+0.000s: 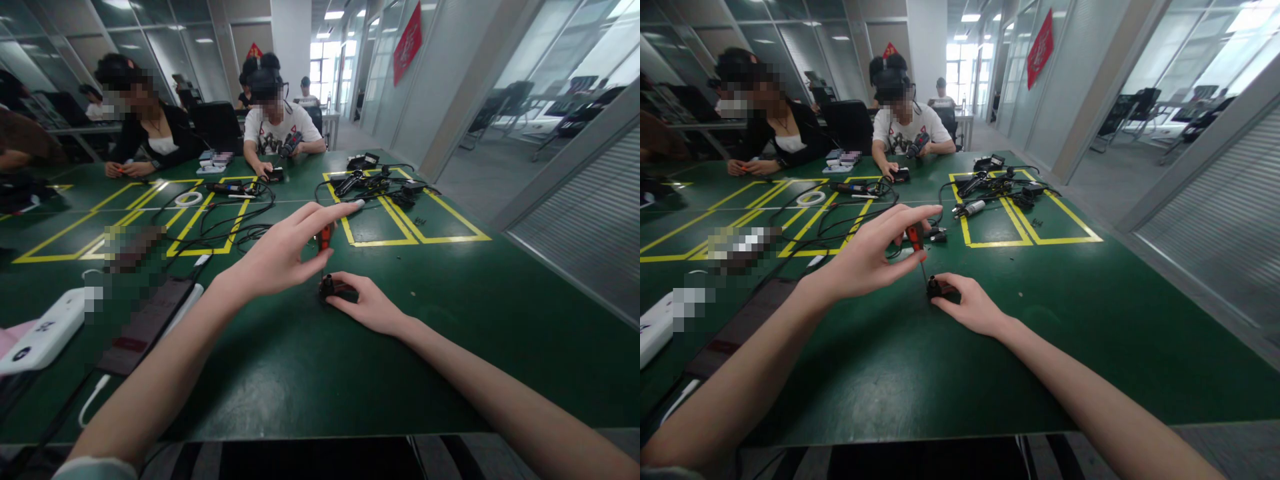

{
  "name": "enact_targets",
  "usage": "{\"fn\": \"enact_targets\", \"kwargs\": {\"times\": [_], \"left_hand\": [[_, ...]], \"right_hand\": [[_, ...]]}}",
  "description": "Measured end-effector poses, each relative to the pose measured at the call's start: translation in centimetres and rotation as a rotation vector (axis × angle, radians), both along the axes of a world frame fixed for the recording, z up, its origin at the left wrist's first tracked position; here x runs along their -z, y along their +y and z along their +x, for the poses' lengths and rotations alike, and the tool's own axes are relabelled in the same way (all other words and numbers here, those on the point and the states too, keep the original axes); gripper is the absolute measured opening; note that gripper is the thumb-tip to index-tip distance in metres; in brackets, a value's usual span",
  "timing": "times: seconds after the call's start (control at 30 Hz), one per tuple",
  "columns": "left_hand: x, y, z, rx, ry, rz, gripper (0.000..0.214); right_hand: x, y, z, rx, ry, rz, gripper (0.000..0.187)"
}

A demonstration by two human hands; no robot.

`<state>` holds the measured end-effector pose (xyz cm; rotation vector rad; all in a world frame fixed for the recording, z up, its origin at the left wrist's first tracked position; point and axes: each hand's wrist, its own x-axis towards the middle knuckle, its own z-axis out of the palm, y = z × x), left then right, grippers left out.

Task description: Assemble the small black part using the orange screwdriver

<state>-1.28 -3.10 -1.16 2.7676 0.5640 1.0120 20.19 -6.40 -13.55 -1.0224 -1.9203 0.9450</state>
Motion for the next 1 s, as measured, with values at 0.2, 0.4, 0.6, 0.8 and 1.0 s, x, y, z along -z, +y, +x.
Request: {"fn": "enact_targets", "kwargs": {"times": [0.2,0.4,0.6,0.8,1.0], "left_hand": [[-0.19,-0.16,-0.02,0.015,-0.003,0.005,0.057],[-0.02,-0.08,-0.11,0.012,-0.032,-0.013,0.062],[-0.06,-0.04,-0.17,-0.021,0.004,-0.009,0.053],[-0.05,-0.09,0.05,0.025,-0.040,-0.035,0.061],[-0.19,-0.16,-0.15,-0.024,-0.006,-0.010,0.057]], "right_hand": [[0.00,-0.05,0.03,-0.006,-0.006,0.010,0.029],[-0.09,-0.11,0.03,0.004,-0.012,0.001,0.029],[-0.07,-0.01,0.07,-0.004,-0.014,0.001,0.029],[0.06,-0.02,-0.03,-0.008,0.006,0.007,0.028],[0.02,0.01,0.07,0.002,-0.018,0.004,0.028]]}}
